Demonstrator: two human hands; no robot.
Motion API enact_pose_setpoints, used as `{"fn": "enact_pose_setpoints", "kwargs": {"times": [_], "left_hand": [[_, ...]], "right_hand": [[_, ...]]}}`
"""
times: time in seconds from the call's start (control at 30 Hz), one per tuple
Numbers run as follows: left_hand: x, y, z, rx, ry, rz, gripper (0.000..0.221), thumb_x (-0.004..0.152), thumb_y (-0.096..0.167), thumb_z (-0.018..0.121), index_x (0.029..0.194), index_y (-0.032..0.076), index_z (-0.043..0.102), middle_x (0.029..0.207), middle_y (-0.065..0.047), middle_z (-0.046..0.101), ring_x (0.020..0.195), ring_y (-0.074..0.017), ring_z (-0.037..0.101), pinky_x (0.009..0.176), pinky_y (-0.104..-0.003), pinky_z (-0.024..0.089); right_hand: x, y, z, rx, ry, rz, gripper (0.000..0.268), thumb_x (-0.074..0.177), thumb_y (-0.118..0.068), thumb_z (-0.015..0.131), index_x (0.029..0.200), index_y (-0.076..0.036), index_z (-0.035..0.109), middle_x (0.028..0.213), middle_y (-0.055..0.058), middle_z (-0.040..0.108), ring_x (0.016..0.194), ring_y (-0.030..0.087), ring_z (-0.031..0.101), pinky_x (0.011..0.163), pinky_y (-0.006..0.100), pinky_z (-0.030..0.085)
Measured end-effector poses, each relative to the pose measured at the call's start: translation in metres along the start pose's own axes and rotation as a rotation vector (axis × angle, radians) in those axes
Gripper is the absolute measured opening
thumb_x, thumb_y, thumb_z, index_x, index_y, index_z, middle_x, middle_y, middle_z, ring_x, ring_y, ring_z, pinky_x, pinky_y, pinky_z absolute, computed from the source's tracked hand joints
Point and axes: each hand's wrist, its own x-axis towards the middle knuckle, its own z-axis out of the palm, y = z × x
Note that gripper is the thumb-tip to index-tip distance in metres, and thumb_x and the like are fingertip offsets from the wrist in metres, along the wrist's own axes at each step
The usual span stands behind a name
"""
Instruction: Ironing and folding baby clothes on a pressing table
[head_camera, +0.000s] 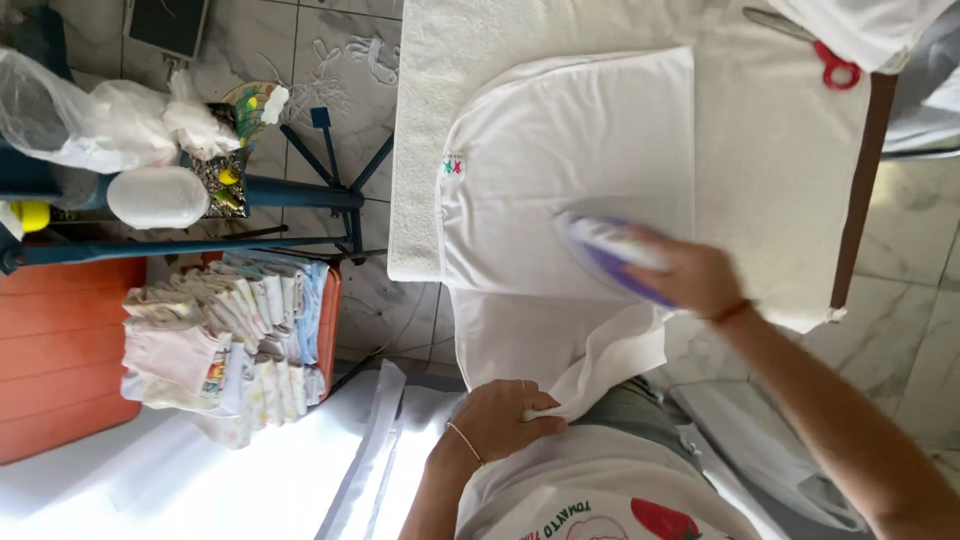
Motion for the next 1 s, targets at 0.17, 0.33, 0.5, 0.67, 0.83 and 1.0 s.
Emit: {"fn": "enact_pose_setpoints", "kwargs": {"times": [0.17,0.33,0.5,0.67,0.83,1.0], "left_hand": [[-0.001,-0.003,0.000,0.011,0.050,0.025,0.031,0.076,0.045,0.049,0.091,0.023,0.064,0.071,0.002,0.055,0.074,-0.0211,0.055,0.059,-0.034,0.038],[-0.001,-0.007,0.004,-0.060,0.132,0.038,0.028,0.075,0.043,0.053,0.086,0.021,0.065,0.068,0.002,0.055,0.070,-0.0205,0.056,0.056,-0.034,0.037],[-0.006,-0.003,-0.003,-0.109,0.053,-0.137,0.027,0.075,0.046,0.052,0.089,0.026,0.065,0.068,0.006,0.053,0.073,-0.0177,0.055,0.059,-0.033,0.038],[0.006,-0.028,0.021,-0.103,0.163,0.055,0.033,0.074,0.045,0.054,0.095,0.022,0.063,0.085,0.005,0.061,0.084,-0.0194,0.057,0.065,-0.034,0.041],[-0.003,-0.016,0.007,-0.159,0.119,-0.001,0.031,0.076,0.044,0.053,0.094,0.022,0.065,0.076,0.003,0.060,0.076,-0.0217,0.057,0.062,-0.035,0.040],[-0.007,-0.023,0.010,-0.170,0.137,0.018,0.032,0.076,0.045,0.053,0.094,0.021,0.065,0.080,0.002,0.062,0.076,-0.0234,0.057,0.063,-0.036,0.040]], "right_hand": [[0.063,0.026,0.022,-0.298,0.096,-0.203,0.059,0.070,-0.058,0.055,0.113,-0.018,0.060,0.077,0.003,0.065,0.063,0.018,0.060,0.052,0.028,0.047],[0.140,0.022,-0.030,-0.112,0.200,-0.023,0.039,0.082,-0.030,0.064,0.116,-0.013,0.056,0.092,0.014,0.061,0.073,0.025,0.059,0.054,0.035,0.049],[0.099,-0.003,0.006,0.010,-0.096,-0.295,0.051,0.074,-0.031,0.064,0.118,-0.008,0.053,0.117,0.011,0.054,0.107,0.018,0.050,0.088,0.027,0.036],[0.046,-0.050,0.051,-0.408,-0.326,-1.100,0.052,0.075,-0.044,0.060,0.122,-0.028,0.045,0.080,-0.003,0.066,0.045,0.012,0.056,0.039,0.030,0.052],[0.140,-0.022,0.044,-0.332,-0.099,-0.625,0.045,0.073,-0.043,0.065,0.113,-0.024,0.057,0.107,-0.002,0.058,0.084,0.014,0.060,0.062,0.029,0.049],[0.158,-0.056,0.030,-0.081,-0.001,-0.174,0.042,0.079,-0.031,0.063,0.117,-0.015,0.058,0.081,0.002,0.063,0.063,0.011,0.055,0.053,0.025,0.047]]}}
